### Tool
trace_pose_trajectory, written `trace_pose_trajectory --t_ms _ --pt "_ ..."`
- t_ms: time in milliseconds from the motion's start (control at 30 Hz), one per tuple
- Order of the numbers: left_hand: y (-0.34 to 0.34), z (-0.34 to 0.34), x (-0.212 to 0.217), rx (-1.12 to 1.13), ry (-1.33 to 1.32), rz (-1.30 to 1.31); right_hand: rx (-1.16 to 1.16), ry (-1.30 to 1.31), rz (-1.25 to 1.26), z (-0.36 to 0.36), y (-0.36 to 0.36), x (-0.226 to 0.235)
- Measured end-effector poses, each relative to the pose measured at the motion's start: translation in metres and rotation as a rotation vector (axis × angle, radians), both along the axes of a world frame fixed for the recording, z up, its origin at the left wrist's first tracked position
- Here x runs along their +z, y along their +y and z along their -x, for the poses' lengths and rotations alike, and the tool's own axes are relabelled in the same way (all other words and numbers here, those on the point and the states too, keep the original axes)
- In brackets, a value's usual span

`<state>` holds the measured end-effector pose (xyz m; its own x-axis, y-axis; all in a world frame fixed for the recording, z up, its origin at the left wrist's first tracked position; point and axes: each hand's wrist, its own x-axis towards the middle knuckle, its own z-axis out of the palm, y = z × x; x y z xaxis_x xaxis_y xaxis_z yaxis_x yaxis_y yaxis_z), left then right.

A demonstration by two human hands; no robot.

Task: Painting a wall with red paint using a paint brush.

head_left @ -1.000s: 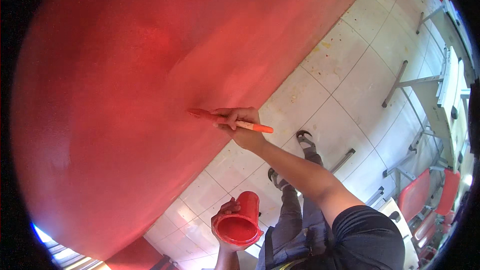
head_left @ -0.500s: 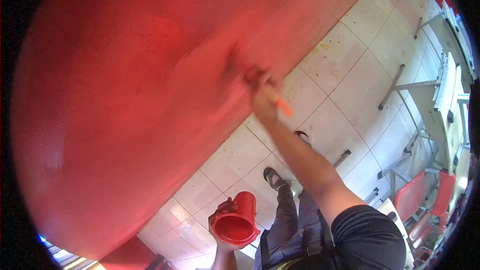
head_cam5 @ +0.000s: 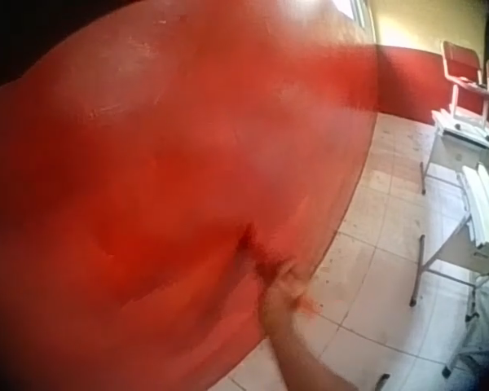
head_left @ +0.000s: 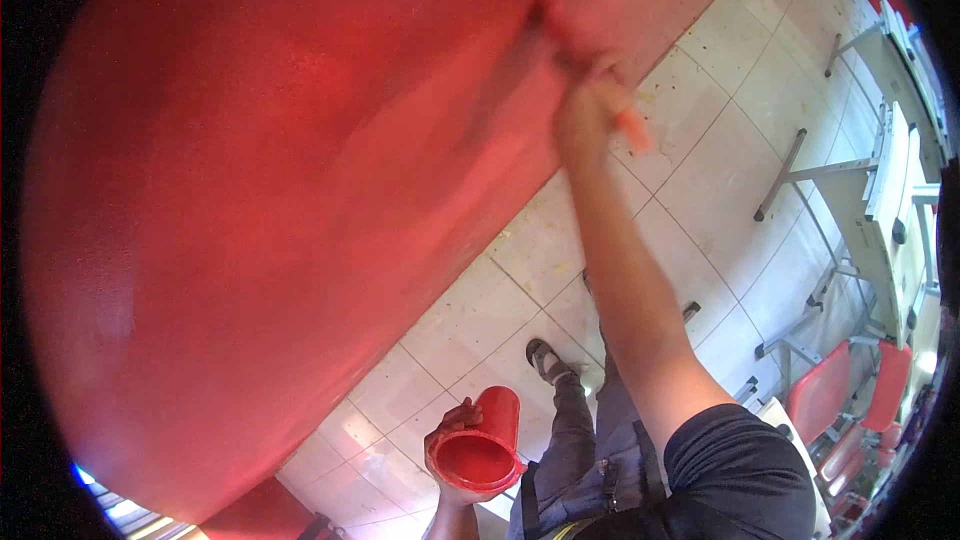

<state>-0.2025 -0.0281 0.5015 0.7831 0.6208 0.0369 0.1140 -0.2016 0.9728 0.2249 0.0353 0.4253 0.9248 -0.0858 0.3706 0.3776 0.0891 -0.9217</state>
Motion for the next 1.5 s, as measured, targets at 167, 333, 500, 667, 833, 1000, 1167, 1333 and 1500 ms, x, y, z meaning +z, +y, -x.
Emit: trace_pose_trajectory --t_ms 167,333,500,667,833,1000,1167,1333,1500 --pt "0.0 -0.006 0.0 -0.021 0.031 -0.003 0.956 0.226 -0.59 0.159 0.023 0.011" --pt "-0.004 -0.012 -0.003 -0.03 0.043 0.018 0.863 0.141 -0.519 0.11 0.012 0.025" --pt "-0.006 -0.003 0.001 -0.016 -0.02 -0.002 -0.039 0.019 -0.133 -0.035 -0.011 0.01" --pt "-0.011 0.012 -0.008 0.059 0.033 0.052 -0.161 -0.09 -0.103 -0.018 0.006 0.007" --pt "-0.006 -0.005 -0.001 0.009 0.026 0.007 0.895 -0.017 -0.479 0.131 0.02 0.019" --pt "-0.004 -0.014 -0.003 -0.034 0.059 -0.026 0.656 0.101 -0.455 0.098 0.004 0.055" --pt "-0.005 -0.024 0.002 -0.014 -0.017 -0.023 0.19 0.025 -0.385 -0.029 -0.007 0.034" --pt "-0.008 -0.017 -0.001 0.013 0.015 0.022 -0.007 0.052 -0.633 -0.035 -0.004 0.02" --pt "-0.008 -0.018 0.002 -0.016 0.055 -0.018 0.616 -0.163 -0.523 0.088 0.025 0.016"
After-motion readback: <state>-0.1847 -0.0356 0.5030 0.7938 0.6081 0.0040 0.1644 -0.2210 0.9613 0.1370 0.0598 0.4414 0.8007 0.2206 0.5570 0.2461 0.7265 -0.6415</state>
